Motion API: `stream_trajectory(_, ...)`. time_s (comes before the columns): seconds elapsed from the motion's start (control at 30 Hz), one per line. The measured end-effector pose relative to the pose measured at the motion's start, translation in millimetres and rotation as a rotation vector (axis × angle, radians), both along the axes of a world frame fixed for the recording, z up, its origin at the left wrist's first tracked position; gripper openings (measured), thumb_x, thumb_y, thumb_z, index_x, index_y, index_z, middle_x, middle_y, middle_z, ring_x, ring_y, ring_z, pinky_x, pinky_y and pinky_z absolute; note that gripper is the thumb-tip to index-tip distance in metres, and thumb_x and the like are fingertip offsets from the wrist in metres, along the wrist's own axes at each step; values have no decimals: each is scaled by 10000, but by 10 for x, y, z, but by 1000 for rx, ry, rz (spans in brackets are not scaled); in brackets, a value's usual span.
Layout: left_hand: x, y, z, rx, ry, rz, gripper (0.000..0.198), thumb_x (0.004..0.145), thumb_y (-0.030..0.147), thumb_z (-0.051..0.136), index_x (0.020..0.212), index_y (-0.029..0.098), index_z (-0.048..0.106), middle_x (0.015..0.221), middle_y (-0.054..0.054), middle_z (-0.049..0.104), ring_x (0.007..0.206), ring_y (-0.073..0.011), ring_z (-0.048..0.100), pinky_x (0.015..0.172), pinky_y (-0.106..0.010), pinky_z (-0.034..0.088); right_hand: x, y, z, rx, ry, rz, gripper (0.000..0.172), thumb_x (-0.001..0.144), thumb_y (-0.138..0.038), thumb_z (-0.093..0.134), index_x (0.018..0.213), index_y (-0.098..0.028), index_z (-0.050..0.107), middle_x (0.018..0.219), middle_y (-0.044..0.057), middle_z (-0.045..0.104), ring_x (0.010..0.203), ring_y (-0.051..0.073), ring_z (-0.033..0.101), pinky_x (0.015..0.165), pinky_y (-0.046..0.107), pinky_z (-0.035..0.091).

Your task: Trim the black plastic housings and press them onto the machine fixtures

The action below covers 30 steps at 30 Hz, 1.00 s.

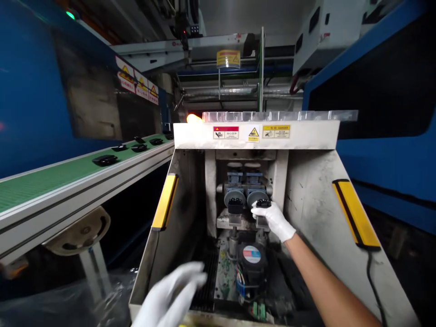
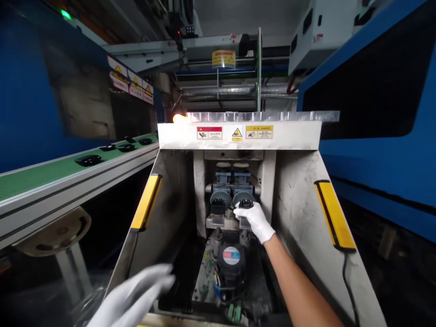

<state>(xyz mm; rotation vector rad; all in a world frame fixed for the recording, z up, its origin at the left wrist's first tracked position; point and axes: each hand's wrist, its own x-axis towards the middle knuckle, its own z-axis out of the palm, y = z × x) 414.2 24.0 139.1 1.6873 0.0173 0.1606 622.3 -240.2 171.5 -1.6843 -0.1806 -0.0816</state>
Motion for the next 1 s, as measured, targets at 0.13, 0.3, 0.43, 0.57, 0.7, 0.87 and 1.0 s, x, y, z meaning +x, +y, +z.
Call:
stream_trajectory(0.13, 990, -314, 372, -197, -71, -237, 514, 751, 235, 773, 1218, 152, 574, 1184, -119, 649, 1132, -241, 593, 1047, -419, 427, 66, -70, -39, 13, 1, 20, 182, 907, -261, 609, 885, -81, 599, 658, -48, 563, 543, 25, 534, 542, 146, 481)
stream_trajectory(0.3, 1981, -698, 381, -259, -45, -480, 185, 871, 268, 664, 940, 98, 647, 856, -43, 684, 767, -158, 662, 754, -350, 558, 83, -43, -18, 4, -9, 16, 86, 868, -150, 642, 864, -73, 603, 613, -67, 551, 521, 18, 534, 533, 129, 480)
stream_trajectory(0.43, 2194, -827, 273, -312, -69, -541, 163, 885, 252, 648, 826, 102, 625, 715, 12, 624, 632, -111, 609, 623, -262, 529, 74, -30, 7, 18, 5, 8, 80, 862, -134, 645, 843, -68, 603, 599, -69, 558, 506, 16, 536, 518, 122, 476)
stream_trajectory(0.57, 2199, -882, 256, -358, -101, -530, 149, 867, 217, 664, 790, 104, 603, 665, 34, 585, 565, -85, 559, 548, -215, 482, 61, -44, 33, 30, 18, -5, 58, 830, -67, 657, 822, -64, 600, 606, -72, 563, 511, 11, 538, 526, 116, 483)
stream_trajectory(0.7, 2186, -890, 283, -335, -100, -514, 184, 882, 254, 653, 791, 99, 612, 676, 25, 590, 564, -83, 557, 517, -202, 470, 60, -45, 39, 24, 20, -1, 65, 812, -34, 660, 825, -63, 603, 603, -76, 562, 511, 10, 538, 530, 115, 486)
stream_trajectory(0.87, 2169, -898, 301, -319, -120, -492, 156, 860, 202, 673, 769, 98, 600, 655, 37, 569, 543, -71, 533, 497, -185, 455, 64, -33, 39, 17, 15, -24, 55, 840, -82, 652, 822, -64, 603, 607, -70, 566, 515, 12, 541, 529, 118, 485)
stream_trajectory(1.0, 2172, -902, 299, -304, -134, -470, 119, 820, 147, 701, 770, 95, 606, 659, 40, 572, 558, -75, 542, 503, -183, 457, 67, -37, 14, 15, 15, -22, 51, 837, -82, 656, 837, -65, 608, 603, -71, 564, 509, 14, 538, 525, 120, 482)
